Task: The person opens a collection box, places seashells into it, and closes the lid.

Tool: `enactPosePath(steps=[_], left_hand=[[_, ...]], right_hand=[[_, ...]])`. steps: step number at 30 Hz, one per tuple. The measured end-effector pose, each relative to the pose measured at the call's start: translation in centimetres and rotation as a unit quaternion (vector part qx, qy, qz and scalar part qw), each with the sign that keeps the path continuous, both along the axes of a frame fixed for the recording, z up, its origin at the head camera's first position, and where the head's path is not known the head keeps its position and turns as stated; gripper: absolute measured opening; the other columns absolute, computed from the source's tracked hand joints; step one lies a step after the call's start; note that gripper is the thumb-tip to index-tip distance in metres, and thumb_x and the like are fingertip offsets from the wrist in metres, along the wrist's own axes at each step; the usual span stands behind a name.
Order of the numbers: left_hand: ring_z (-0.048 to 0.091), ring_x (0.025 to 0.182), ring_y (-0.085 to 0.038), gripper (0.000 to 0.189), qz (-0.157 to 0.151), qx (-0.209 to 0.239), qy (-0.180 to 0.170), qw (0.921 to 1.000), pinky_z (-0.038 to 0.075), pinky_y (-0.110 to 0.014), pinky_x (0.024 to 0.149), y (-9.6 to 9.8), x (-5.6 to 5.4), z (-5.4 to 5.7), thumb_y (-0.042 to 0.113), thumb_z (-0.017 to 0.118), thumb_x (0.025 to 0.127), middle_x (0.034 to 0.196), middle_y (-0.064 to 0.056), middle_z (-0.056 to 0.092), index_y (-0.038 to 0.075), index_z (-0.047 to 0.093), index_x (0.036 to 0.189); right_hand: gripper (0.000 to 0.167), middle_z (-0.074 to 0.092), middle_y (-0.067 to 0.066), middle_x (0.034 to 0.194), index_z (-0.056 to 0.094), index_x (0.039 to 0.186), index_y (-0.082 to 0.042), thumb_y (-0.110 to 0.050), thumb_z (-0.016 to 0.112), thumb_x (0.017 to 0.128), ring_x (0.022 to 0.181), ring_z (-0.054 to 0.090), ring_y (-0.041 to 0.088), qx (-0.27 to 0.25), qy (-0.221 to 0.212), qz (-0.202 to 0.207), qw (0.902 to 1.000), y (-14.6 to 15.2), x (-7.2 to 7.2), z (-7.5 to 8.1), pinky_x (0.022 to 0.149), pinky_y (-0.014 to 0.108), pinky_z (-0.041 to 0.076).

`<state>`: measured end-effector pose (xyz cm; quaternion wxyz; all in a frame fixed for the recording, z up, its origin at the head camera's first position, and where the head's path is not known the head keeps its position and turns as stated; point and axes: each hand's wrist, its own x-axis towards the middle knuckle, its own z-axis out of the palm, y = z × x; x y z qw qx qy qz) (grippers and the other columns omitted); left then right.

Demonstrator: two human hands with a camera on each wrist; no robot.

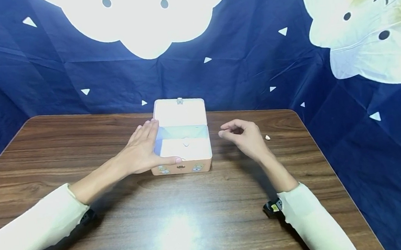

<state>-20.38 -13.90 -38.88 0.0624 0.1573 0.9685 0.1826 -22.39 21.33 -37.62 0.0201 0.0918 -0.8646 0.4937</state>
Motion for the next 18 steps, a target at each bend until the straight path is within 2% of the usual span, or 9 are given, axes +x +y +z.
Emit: enactPosePath(steps=[8, 14, 18], left_hand=[[0.003, 0.179, -0.042, 0.158, 0.003, -0.007, 0.000, 1.0000, 0.000, -0.057, 0.147, 0.0, 0.0, 0.0, 0.101, 0.066, 0.080, 0.190, -0.025, 0.000, -0.004, 0.000, 0.179], [0.003, 0.179, -0.043, 0.157, 0.000, -0.008, 0.004, 1.0000, 0.000, -0.057, 0.147, -0.1, 0.0, 0.0, 0.098, 0.069, 0.081, 0.190, -0.025, 0.000, -0.005, 0.001, 0.179], [0.003, 0.179, -0.043, 0.157, -0.002, -0.008, 0.006, 0.9999, 0.000, -0.056, 0.147, -0.1, -0.1, -0.1, 0.098, 0.069, 0.082, 0.190, -0.026, 0.001, -0.005, 0.001, 0.179]], right_hand=[[0.037, 0.078, -0.016, 0.090, 0.082, 0.124, -0.005, -0.030, 0.090, 0.098, 0.081, 0.068, 0.005, -0.011, -0.002, -0.010, 0.9999, 1.4, 0.0, -0.1, 0.074, 0.019, 0.057], [0.042, 0.082, -0.017, 0.097, 0.080, 0.128, 0.002, -0.026, 0.090, 0.098, 0.085, 0.073, 0.000, -0.017, -0.004, -0.019, 0.9997, 2.9, 0.2, -0.2, 0.080, 0.018, 0.062], [0.040, 0.080, -0.021, 0.093, 0.080, 0.127, 0.003, -0.024, 0.089, 0.100, 0.085, 0.073, -0.002, -0.022, -0.003, -0.023, 0.9995, 4.0, 0.2, -0.3, 0.080, 0.017, 0.063]])
